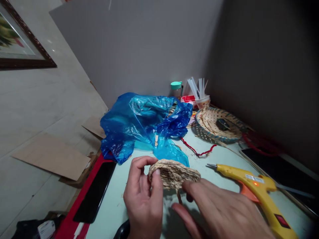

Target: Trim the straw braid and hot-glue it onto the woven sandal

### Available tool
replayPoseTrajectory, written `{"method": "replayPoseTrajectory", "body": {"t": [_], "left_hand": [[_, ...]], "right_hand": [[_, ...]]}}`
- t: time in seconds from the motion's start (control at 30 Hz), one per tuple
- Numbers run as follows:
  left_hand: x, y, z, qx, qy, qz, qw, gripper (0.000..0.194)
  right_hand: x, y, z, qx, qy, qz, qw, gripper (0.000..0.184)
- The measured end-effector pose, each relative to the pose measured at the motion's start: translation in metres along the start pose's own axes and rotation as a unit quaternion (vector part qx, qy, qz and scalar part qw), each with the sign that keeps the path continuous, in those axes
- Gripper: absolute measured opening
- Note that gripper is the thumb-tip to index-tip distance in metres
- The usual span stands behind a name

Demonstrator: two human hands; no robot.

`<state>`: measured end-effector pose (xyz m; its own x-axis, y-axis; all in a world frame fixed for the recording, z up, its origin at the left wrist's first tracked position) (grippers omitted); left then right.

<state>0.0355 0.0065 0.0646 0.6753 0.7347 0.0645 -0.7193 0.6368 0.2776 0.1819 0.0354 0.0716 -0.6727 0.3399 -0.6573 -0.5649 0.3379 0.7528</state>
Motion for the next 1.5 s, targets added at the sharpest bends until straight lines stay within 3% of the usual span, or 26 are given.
{"method": "replayPoseTrajectory", "body": {"t": [0.13, 0.23, 0.37, 0.5, 0.67, 0.77, 0.93, 1.07, 1.23, 1.37, 1.5], "left_hand": [[-0.002, 0.004, -0.002, 0.060, 0.016, 0.004, 0.998, 0.018], [-0.006, 0.009, -0.005, 0.115, 0.050, -0.025, 0.992, 0.026], [-0.008, 0.011, -0.005, 0.156, 0.080, -0.035, 0.984, 0.032], [-0.006, 0.009, -0.003, 0.126, 0.073, 0.000, 0.989, 0.025], [0.002, 0.002, -0.001, 0.019, 0.045, 0.065, 0.997, 0.017], [0.006, 0.000, 0.002, 0.005, 0.046, 0.071, 0.996, 0.017], [0.005, 0.002, 0.000, -0.015, 0.052, 0.059, 0.997, 0.017], [0.007, -0.002, -0.002, -0.020, 0.072, 0.027, 0.997, 0.016], [0.011, -0.009, -0.001, 0.005, 0.090, -0.012, 0.996, 0.018], [0.010, -0.010, 0.000, 0.009, 0.108, -0.007, 0.994, 0.019], [0.011, -0.009, 0.001, 0.014, 0.109, -0.008, 0.994, 0.020]], "right_hand": [[0.007, 0.008, -0.001, -0.005, 0.000, 0.015, 1.000, 0.025], [0.013, -0.002, 0.005, 0.025, 0.000, -0.019, 1.000, 0.020], [0.025, -0.015, 0.004, 0.049, 0.084, -0.040, 0.994, 0.020], [0.024, -0.015, 0.012, 0.070, 0.093, -0.031, 0.993, 0.022], [0.000, -0.007, 0.027, 0.028, 0.036, 0.028, 0.999, 0.022], [-0.007, -0.005, 0.031, 0.016, 0.026, 0.041, 0.999, 0.022], [-0.002, 0.000, 0.032, 0.041, 0.040, 0.015, 0.998, 0.013], [0.002, 0.006, 0.032, 0.073, 0.071, 0.011, 0.995, 0.018], [-0.001, 0.012, 0.023, 0.054, 0.056, 0.006, 0.997, 0.022], [-0.002, 0.013, 0.016, 0.067, 0.023, 0.009, 0.997, 0.021], [0.002, 0.013, 0.014, 0.022, 0.001, -0.007, 1.000, 0.021]]}}
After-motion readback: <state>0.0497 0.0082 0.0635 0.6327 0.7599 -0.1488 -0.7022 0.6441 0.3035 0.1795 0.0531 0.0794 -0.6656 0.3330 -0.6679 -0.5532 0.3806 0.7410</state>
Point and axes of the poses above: each hand's wrist, its own y-axis towards the middle knuckle, its own x-axis out of the palm, z = x × y, the point moved 4 cm from there along y, towards the middle knuckle, and after that the axes turned 4 degrees about -x, right-handed, at the moved point
